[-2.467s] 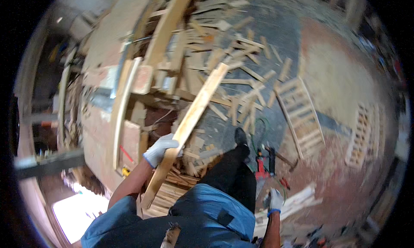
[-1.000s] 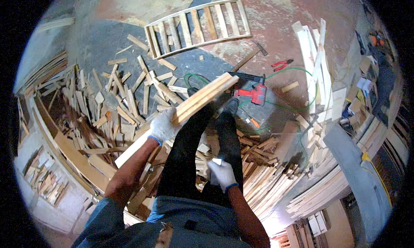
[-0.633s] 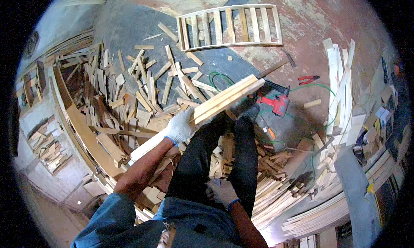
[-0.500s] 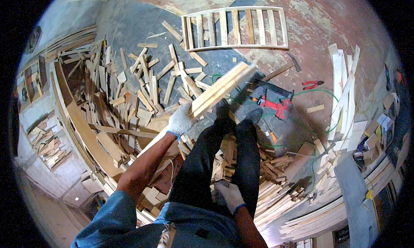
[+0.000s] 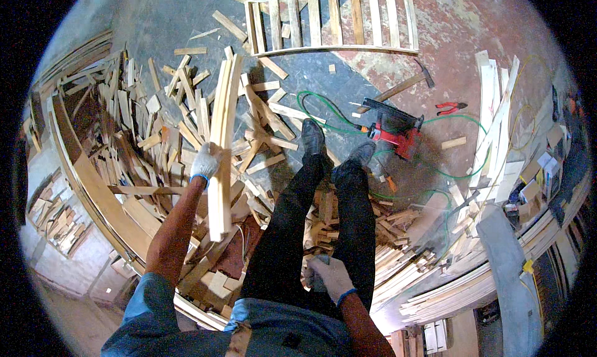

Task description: The person assembles a wooden frame structure on the floor using a pneumatic nail gun. They position wooden slats between two side rails and secure them with nails, occasionally using a hammer to adjust the pieces. The person works on multiple frames, picking up new pieces and nailing them into place.

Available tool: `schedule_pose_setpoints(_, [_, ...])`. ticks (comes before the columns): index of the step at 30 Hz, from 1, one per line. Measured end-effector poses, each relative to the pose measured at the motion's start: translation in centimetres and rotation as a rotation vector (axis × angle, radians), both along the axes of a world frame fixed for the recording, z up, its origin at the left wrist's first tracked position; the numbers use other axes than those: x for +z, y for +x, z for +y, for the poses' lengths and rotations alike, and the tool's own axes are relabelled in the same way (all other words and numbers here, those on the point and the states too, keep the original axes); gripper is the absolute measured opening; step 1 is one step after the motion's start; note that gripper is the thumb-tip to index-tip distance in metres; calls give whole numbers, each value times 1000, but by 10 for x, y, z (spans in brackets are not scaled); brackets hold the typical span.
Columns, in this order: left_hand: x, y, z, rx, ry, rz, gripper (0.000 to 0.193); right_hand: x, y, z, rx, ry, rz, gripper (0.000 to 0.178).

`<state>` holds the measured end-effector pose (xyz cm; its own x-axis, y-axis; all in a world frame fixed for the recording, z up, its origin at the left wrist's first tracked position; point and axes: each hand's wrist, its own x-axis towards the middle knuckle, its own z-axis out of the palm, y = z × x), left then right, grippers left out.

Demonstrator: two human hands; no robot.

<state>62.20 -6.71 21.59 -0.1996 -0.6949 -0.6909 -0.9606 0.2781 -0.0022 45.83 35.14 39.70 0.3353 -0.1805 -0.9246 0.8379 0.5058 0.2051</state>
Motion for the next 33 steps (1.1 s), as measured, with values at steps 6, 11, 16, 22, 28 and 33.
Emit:
schedule_pose_setpoints(6, [12,47,59,-751,321,-110,44,9,-24,20,358,-6,232,22])
schedule_pose_setpoints(11, [101,43,166,-68,620,180,46,46,-50,69,1058,-136,617,51])
schedule_pose_setpoints(16, [223,-21,213,-238,625,6,52,79,-44,111,1162,-187,582,57])
schedule_pose_setpoints(22, [299,-53,240,-567,783,-232,55,83,-42,138,1286,-284,570,44])
schedule_pose_setpoints(28, [303,-54,253,-557,877,-108,24,89,-61,156,1161,-430,463,41])
schedule_pose_setpoints(33, [317,-93,254,-594,958,-46,21,100,-59,171,1068,-396,401,41])
